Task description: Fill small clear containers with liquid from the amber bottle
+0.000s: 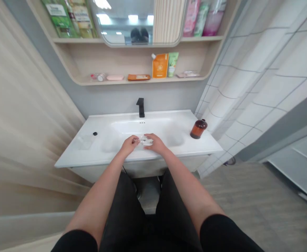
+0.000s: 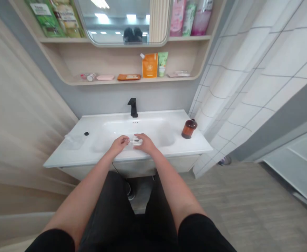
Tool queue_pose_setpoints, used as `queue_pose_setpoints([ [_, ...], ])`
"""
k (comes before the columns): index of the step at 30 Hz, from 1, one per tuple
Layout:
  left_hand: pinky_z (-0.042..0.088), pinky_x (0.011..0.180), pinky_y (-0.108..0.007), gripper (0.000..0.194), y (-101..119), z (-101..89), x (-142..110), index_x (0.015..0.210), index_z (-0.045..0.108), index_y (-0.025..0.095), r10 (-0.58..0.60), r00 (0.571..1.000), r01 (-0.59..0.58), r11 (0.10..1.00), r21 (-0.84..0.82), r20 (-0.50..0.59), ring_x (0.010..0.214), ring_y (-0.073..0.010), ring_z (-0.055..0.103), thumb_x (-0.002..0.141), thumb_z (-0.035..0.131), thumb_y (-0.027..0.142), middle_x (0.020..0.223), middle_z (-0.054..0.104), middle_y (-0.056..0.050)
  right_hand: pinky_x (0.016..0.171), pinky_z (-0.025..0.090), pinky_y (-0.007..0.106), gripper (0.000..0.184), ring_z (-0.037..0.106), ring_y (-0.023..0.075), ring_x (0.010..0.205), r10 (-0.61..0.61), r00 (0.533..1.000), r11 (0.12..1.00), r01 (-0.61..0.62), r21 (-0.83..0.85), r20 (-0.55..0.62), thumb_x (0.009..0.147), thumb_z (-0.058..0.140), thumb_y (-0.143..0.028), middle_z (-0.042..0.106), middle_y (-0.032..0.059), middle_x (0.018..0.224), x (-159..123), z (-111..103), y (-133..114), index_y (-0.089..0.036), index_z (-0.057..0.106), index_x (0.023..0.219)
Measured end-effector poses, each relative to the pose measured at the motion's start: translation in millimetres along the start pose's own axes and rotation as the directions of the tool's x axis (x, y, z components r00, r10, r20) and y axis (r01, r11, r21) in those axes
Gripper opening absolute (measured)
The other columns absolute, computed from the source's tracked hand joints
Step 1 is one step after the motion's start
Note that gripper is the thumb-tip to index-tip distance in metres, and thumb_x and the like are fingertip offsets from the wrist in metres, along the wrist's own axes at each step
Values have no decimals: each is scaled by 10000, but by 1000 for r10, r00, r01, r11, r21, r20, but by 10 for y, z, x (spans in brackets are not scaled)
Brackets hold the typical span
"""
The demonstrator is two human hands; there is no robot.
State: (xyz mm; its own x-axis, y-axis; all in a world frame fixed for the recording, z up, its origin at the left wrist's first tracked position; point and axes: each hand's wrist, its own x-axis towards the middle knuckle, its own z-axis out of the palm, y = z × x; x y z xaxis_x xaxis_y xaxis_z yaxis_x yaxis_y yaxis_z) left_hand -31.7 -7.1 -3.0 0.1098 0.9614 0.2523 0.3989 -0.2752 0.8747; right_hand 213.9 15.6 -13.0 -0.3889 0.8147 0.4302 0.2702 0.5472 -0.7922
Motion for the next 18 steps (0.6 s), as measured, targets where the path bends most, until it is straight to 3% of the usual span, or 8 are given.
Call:
queue_pose_setpoints([
  [3, 574, 872, -351, 531, -7, 7, 1, 1290, 656, 232, 21, 999, -20, 999, -29, 29, 854, -174, 685, 775, 786, 247, 1113, 721, -37, 1107, 551, 468, 810, 702, 292, 1191, -2, 1000, 1000, 2, -9, 9, 665, 1026, -269, 726, 85, 1302, 8, -7, -3, -295, 736, 1421],
  [7, 569, 863, -360, 329, 9, 9, -7, 1142, 690, 221, 4, 1000, -5, 999, 54, 11, 868, -191, 686, 830, 763, 298, 1047, 734, -35, 1096, 558, 460, 793, 709, 281, 1177, 3, 1000, 1000, -4, 12, 15, 697, 1010, -282, 721, 83, 1306, 2, -18, -8, -303, 726, 1437],
  [10, 575, 863, -348, 401, 31, 10, -17, 1143, 691, 224, 47, 999, -48, 998, 42, 20, 971, -213, 700, 764, 814, 265, 1131, 747, -54, 1086, 566, 460, 792, 707, 285, 1191, 9, 1000, 1000, -9, 28, 12, 692, 1009, -277, 719, 85, 1303, -2, -16, 4, -301, 729, 1433],
  [14, 575, 851, -362, 309, 52, 8, -30, 1105, 715, 228, 34, 999, -37, 996, 87, 31, 872, -210, 685, 813, 784, 300, 960, 741, -19, 1048, 589, 453, 795, 706, 283, 1182, 39, 999, 998, -40, 51, 10, 690, 1006, -287, 713, 81, 1299, 4, -11, 25, -312, 727, 1434],
  [16, 576, 902, -373, 321, 56, -4, -33, 1121, 729, 228, 72, 997, -74, 995, 70, 28, 976, -226, 704, 800, 734, 238, 1076, 766, -44, 1038, 596, 448, 800, 703, 283, 1188, 51, 999, 997, -52, 55, 15, 686, 1009, -292, 711, 81, 1307, 8, -11, 27, -316, 726, 1434],
  [18, 578, 921, -371, 455, 56, -24, -31, 1196, 724, 223, 90, 996, -90, 996, 1, 28, 1066, -238, 712, 744, 692, 176, 1222, 761, -74, 1035, 599, 446, 807, 702, 282, 1188, 58, 998, 997, -59, 55, 15, 680, 1014, -294, 714, 81, 1308, 10, -12, 23, -316, 726, 1434],
])
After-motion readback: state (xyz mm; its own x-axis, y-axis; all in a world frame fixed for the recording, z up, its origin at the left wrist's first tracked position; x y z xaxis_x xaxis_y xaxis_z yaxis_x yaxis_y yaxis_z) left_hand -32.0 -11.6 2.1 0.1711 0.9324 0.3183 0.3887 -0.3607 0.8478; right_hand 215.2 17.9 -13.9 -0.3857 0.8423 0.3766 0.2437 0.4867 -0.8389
